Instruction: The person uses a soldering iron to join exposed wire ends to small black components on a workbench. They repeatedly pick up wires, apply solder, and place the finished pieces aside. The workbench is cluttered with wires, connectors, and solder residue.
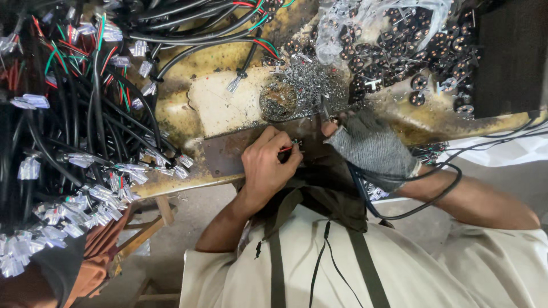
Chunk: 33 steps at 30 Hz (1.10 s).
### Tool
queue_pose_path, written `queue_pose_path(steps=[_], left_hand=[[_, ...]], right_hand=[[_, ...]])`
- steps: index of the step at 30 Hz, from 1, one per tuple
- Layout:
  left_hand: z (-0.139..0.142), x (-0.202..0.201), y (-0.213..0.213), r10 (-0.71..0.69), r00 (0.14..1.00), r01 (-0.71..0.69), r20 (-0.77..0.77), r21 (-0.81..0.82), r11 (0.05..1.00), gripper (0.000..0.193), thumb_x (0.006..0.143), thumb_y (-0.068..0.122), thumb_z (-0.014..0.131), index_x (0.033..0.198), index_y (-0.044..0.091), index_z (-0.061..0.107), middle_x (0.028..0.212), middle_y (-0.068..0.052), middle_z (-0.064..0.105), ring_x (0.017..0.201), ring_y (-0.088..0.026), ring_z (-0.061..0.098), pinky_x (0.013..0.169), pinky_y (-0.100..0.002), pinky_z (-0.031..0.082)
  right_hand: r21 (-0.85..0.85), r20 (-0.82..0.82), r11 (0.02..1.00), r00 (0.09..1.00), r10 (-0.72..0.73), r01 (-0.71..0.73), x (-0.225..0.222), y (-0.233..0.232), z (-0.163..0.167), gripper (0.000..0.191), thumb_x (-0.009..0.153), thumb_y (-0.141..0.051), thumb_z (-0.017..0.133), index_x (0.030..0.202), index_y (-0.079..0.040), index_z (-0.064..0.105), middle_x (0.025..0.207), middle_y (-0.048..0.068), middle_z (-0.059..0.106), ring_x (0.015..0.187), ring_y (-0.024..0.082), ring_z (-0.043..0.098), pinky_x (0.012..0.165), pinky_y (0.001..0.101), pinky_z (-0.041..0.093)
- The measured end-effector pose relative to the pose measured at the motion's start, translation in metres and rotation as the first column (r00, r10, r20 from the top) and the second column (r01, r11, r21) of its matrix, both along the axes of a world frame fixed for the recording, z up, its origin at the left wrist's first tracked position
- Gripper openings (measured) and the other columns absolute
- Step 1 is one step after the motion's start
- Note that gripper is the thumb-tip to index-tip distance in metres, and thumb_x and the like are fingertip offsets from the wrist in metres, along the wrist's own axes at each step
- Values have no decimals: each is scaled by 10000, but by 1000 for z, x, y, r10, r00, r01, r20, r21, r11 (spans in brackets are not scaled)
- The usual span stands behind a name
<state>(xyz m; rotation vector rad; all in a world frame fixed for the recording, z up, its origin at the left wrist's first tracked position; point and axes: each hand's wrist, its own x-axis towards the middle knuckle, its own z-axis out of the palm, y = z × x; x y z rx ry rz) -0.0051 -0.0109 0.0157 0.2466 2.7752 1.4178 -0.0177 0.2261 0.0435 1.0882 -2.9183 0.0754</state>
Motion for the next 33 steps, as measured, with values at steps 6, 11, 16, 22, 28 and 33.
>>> queue_pose_path(steps=[6, 11, 16, 22, 28, 33], left_hand=[[2, 2, 4, 22, 1000, -22, 13, -11, 1000, 180, 807, 134, 773, 765, 76, 607, 795, -72, 594, 666, -285, 639, 594, -406, 495], [5, 2, 6, 15, 1000, -16, -27, -41, 999, 178, 808, 131, 781, 774, 74, 615, 800, -74, 593, 665, -299, 627, 589, -417, 485], [3, 3, 8, 33, 999, -33, -11, -23, 999, 194, 825, 135, 773, 761, 79, 598, 794, -70, 583, 657, -282, 627, 586, -401, 493], [2, 1, 9, 5, 1000, -5, 0, -27, 1000, 186, 821, 134, 768, 768, 75, 600, 797, -76, 583, 669, -295, 626, 587, -411, 486], [7, 4, 10, 30, 999, -29, 17, -49, 998, 175, 837, 141, 779, 784, 76, 625, 805, -76, 599, 680, -302, 642, 598, -415, 492], [1, 20, 14, 152, 988, -150, 9, -93, 984, 187, 818, 171, 806, 822, 63, 653, 950, -143, 628, 697, -297, 682, 599, -388, 540]], right_hand=[[5, -235, 999, 972, 32, -31, 28, -9, -20, 365, 884, -207, 576, 1238, -117, 564, 1175, 321, 686, 1046, 460, 720, 675, 375, 573], [-610, 759, 361, 652, 8, 706, -13, 9, -8, 181, 1078, -181, 571, 1228, -82, 555, 1056, 153, 606, 919, 244, 654, 771, 349, 583], [-662, 518, 581, 849, -101, 473, -9, -11, -11, 314, 890, -148, 760, 1074, -89, 512, 1043, 94, 594, 877, 183, 633, 768, 344, 520], [-729, 530, 427, 836, -142, 534, 25, -44, -51, 419, 878, -75, 810, 1097, -91, 453, 959, 22, 534, 866, 125, 552, 812, 282, 481], [-669, 429, 561, 870, -245, 488, 20, -44, -46, 406, 860, -137, 806, 1078, -95, 466, 933, 38, 505, 861, 176, 524, 810, 337, 444], [-675, 408, 562, 877, -256, 478, 17, -52, -40, 399, 845, -183, 790, 1083, -88, 485, 979, 59, 508, 874, 188, 526, 815, 348, 449]])
